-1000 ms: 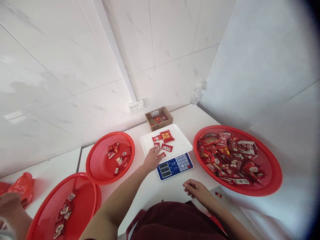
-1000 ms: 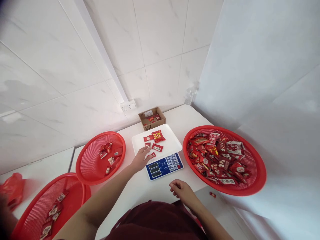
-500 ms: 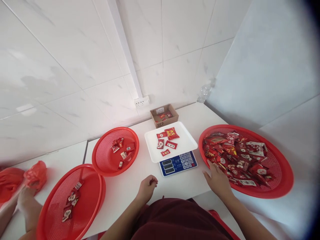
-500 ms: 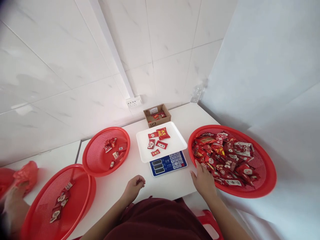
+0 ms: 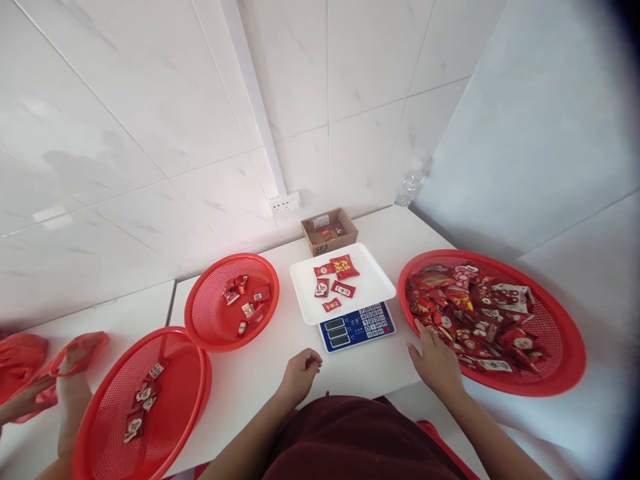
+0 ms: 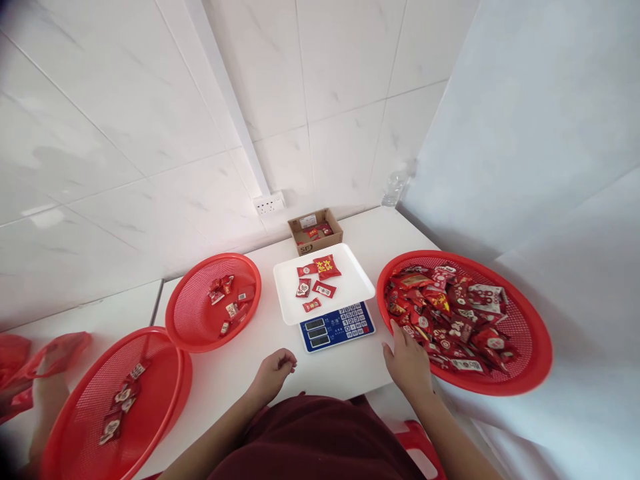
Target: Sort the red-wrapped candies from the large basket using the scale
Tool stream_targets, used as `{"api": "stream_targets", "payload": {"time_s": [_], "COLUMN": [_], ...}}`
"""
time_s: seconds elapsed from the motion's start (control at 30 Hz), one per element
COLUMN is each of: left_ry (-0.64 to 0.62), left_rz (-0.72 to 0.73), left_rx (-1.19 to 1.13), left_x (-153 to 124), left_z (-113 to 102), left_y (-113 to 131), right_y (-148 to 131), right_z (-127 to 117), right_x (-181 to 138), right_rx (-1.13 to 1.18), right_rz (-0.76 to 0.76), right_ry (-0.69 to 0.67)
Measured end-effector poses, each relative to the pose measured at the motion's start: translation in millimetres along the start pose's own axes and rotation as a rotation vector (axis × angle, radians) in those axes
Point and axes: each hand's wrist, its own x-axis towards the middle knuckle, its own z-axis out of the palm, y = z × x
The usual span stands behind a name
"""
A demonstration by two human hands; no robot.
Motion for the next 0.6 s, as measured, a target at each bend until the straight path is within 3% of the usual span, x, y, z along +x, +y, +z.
{"api": "stream_targets", "payload": {"time_s": [0.43, 0.6], "left_ry": [-0.05, -0.032], "left_rz": [-0.031, 0.057], "left_rx": [0.037, 0.216], "left_x": [1, 8], "left_z": [6, 1], "left_y": [-3, 7], "right_y": [-3, -2], "right_z": [-2, -3], "right_x": [-1, 0], "right_rx": [0.003, -0.014], "right_rz": [0.01, 0.001], "right_ry": [0.0, 0.002]}}
